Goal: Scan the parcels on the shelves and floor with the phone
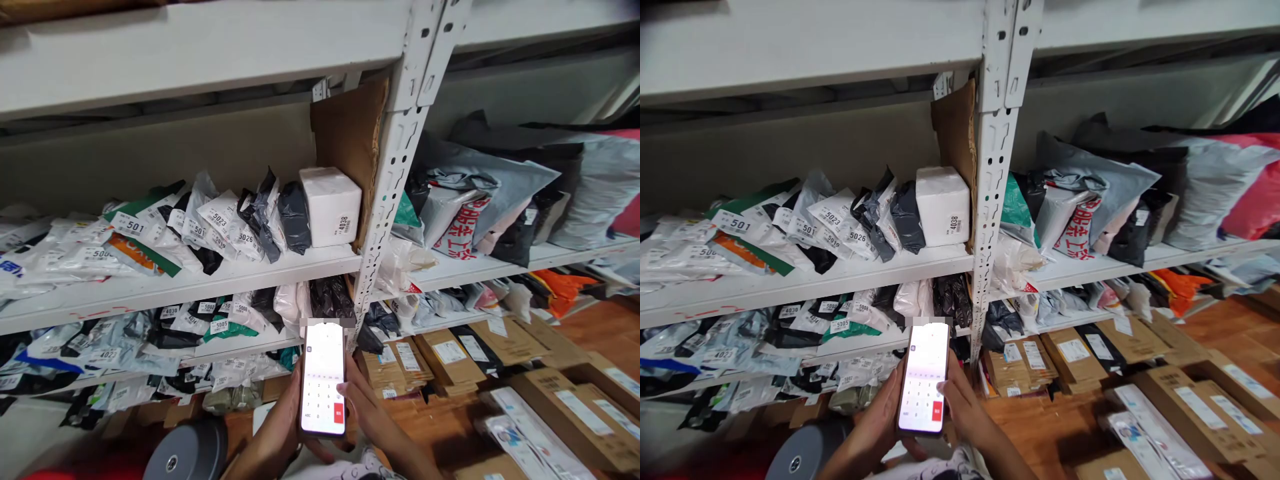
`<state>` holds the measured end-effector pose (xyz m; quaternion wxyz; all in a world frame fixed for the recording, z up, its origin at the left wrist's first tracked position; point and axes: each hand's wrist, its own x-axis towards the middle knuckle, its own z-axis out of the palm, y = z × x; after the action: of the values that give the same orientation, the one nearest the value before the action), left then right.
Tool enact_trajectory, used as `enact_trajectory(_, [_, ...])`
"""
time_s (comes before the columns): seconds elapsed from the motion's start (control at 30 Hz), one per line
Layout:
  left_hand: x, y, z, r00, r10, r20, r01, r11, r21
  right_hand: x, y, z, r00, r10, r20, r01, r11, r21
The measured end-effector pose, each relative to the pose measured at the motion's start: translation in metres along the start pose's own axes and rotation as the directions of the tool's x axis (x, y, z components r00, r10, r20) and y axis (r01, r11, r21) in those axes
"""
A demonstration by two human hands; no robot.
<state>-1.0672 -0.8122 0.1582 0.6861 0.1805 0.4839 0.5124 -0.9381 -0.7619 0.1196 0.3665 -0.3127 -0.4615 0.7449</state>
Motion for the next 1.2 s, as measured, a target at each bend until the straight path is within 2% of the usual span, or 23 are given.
enact_trajectory(0.1, [0.0,0.002,0.001,0.998,-0.063,0.001,0.063,0.998,0.017,0.001,-0.004,0.011,1.0,-0.01,-0.003,0.01,1.0,-0.014])
enact_trajectory(0.2, [-0.01,0.011,-0.004,0.992,-0.07,0.102,0.062,0.995,0.084,0.001,-0.008,0.02,0.995,-0.094,-0.035,0.09,0.991,-0.103])
enact_trajectory(0.27, [-0.016,0.013,-0.01,0.982,-0.076,0.175,0.058,0.992,0.108,0.0,-0.01,0.02,0.994,-0.103,-0.026,0.1,0.991,-0.088])
enact_trajectory(0.37, [-0.015,0.006,-0.021,0.957,-0.053,0.284,0.046,0.998,0.03,-0.004,-0.013,0.013,0.997,-0.03,0.067,0.028,0.999,0.024])
enact_trajectory(0.43, [-0.011,-0.001,-0.028,0.943,-0.006,0.333,0.018,0.999,-0.034,-0.006,-0.014,0.009,0.996,-0.01,0.093,0.006,0.999,0.041])
enact_trajectory(0.53, [-0.008,-0.005,-0.035,0.928,0.04,0.369,-0.012,0.997,-0.078,-0.007,-0.016,0.007,0.997,0.0,0.074,-0.003,0.999,0.04])
enact_trajectory(0.63, [-0.011,0.001,-0.036,0.904,0.019,0.428,0.015,0.997,-0.077,-0.005,-0.015,0.011,1.0,-0.021,0.011,0.021,0.999,0.037])
enact_trajectory(0.7, [-0.014,0.005,-0.034,0.901,-0.01,0.433,0.032,0.999,-0.042,-0.005,-0.015,0.014,0.999,-0.025,-0.023,0.026,0.999,0.034])
enact_trajectory(0.83, [-0.016,0.006,-0.033,0.925,-0.034,0.379,0.037,0.999,0.0,-0.004,-0.015,0.023,0.997,0.014,-0.078,-0.009,0.998,0.066])
enact_trajectory(1.0, [-0.015,0.006,-0.04,0.896,0.041,0.441,0.0,0.996,-0.092,0.003,-0.009,0.029,0.988,0.024,-0.155,-0.011,0.996,0.083])
enact_trajectory(1.07, [-0.013,0.001,-0.046,0.89,0.047,0.454,-0.005,0.996,-0.094,0.003,-0.003,0.027,0.992,-0.002,-0.122,0.012,0.997,0.078])
enact_trajectory(1.2, [0.003,-0.012,-0.058,0.89,0.076,0.449,-0.043,0.996,-0.085,0.003,0.012,0.02,0.999,-0.035,0.03,0.031,0.992,0.122])
